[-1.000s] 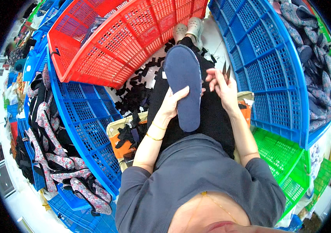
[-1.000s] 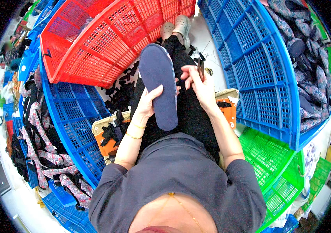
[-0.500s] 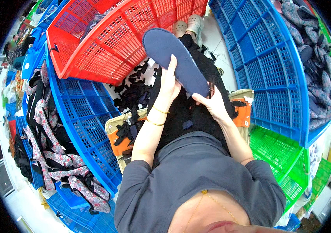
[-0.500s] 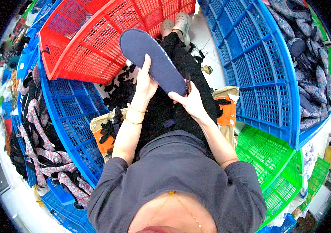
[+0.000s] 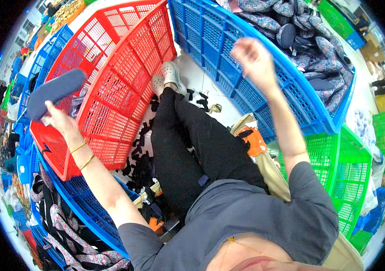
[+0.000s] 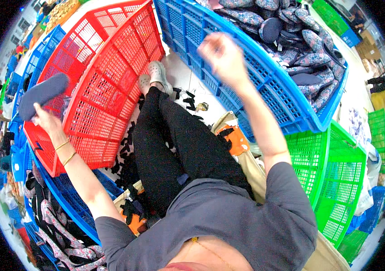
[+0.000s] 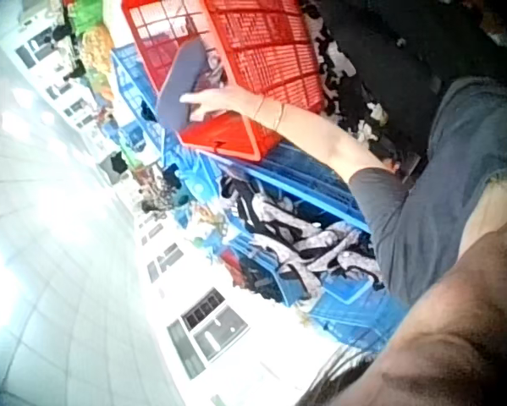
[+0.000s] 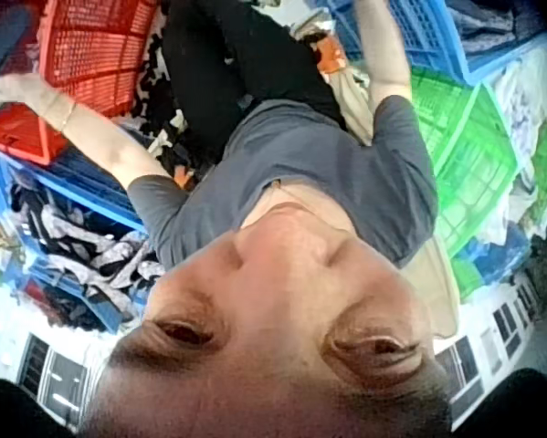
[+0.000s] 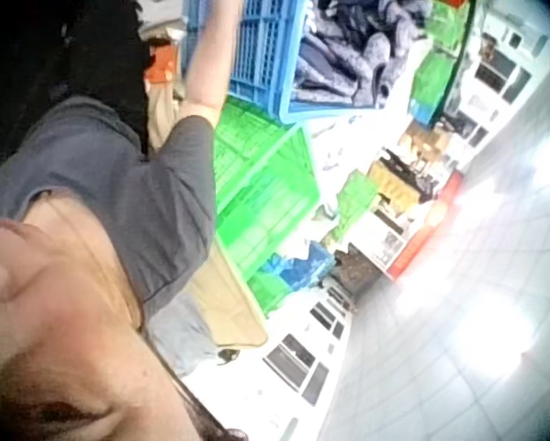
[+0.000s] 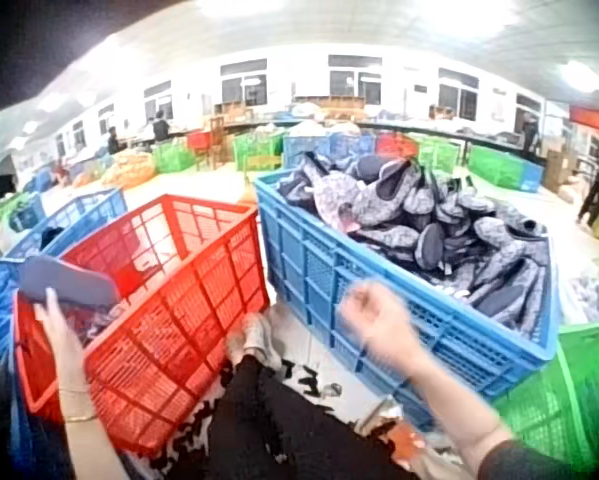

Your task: The person sits in a workshop surrounded by crates of footwear and uses scissors to trim excess fabric from the edges of floral-patterned slippers. They handle the slippers one at a time, cutting loose threads and fabric scraps, and occasionally placing finished items into a red crate.

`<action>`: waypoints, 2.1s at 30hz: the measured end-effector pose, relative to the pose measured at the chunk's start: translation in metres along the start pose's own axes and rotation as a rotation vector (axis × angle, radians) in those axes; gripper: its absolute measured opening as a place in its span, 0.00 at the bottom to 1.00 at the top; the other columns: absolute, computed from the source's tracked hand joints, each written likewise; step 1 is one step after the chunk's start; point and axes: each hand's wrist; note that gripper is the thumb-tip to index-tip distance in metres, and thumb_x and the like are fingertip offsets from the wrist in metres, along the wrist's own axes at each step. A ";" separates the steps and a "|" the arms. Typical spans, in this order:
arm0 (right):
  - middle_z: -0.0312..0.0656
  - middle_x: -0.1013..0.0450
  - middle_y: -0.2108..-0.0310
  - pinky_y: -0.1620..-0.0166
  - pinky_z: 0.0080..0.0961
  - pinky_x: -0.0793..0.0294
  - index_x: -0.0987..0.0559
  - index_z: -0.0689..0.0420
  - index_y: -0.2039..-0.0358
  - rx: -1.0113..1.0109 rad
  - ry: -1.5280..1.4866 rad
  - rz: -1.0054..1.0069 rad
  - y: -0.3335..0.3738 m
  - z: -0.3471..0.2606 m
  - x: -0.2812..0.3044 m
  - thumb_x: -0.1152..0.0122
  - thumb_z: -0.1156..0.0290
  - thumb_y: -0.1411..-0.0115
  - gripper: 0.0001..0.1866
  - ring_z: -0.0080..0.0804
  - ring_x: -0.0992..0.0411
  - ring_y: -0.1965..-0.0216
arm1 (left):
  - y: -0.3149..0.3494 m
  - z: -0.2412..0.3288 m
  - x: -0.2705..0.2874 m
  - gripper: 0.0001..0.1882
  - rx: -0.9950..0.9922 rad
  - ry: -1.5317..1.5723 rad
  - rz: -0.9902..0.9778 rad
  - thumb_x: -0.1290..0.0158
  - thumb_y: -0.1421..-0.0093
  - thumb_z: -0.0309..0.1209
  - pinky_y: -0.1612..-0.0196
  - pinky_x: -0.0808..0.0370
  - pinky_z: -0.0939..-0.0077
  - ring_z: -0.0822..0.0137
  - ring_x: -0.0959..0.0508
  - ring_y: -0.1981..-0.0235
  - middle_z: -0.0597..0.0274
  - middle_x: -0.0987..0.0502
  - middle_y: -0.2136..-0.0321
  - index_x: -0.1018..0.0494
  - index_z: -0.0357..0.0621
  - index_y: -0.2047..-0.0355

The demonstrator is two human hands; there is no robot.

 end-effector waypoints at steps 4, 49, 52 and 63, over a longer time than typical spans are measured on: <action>0.37 0.22 0.72 0.74 0.20 0.30 0.21 0.61 0.58 0.109 0.283 0.321 -0.169 0.063 0.084 0.41 0.63 0.41 0.16 0.18 0.30 0.80 | 0.056 -0.010 0.009 0.43 0.002 -0.412 -0.077 0.42 0.40 0.36 0.36 0.44 0.66 0.58 0.44 0.38 0.47 0.48 0.39 0.57 0.34 0.35; 0.24 0.44 0.89 0.88 0.15 0.55 0.29 0.53 0.78 -0.558 -0.828 0.152 0.099 0.084 -0.108 0.39 0.62 0.37 0.15 0.11 0.51 0.91 | 0.307 -0.010 0.001 0.26 1.209 0.719 -0.428 0.44 0.41 0.36 0.50 0.22 0.56 0.52 0.22 0.54 0.53 0.24 0.59 0.36 0.38 0.47; 0.26 0.42 0.88 0.89 0.13 0.55 0.29 0.54 0.77 -0.629 -0.753 0.074 0.106 0.088 -0.099 0.42 0.57 0.36 0.17 0.11 0.50 0.91 | 0.304 -0.010 0.010 0.27 1.167 0.751 -0.373 0.44 0.41 0.37 0.49 0.23 0.56 0.53 0.22 0.54 0.53 0.24 0.57 0.36 0.38 0.46; 0.39 0.25 0.54 0.72 0.12 0.32 0.28 0.60 0.47 -0.381 -0.776 -0.585 0.120 0.000 -0.127 0.34 0.68 0.43 0.24 0.15 0.31 0.73 | 0.367 -0.047 -0.004 0.42 -0.050 -0.482 -0.436 0.30 0.59 0.30 0.47 0.35 0.64 0.60 0.33 0.53 0.56 0.39 0.56 0.47 0.42 0.50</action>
Point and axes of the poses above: each hand's wrist, its own y-axis away from the middle knuckle, its own x-axis out of the back of the hand, z = x × y
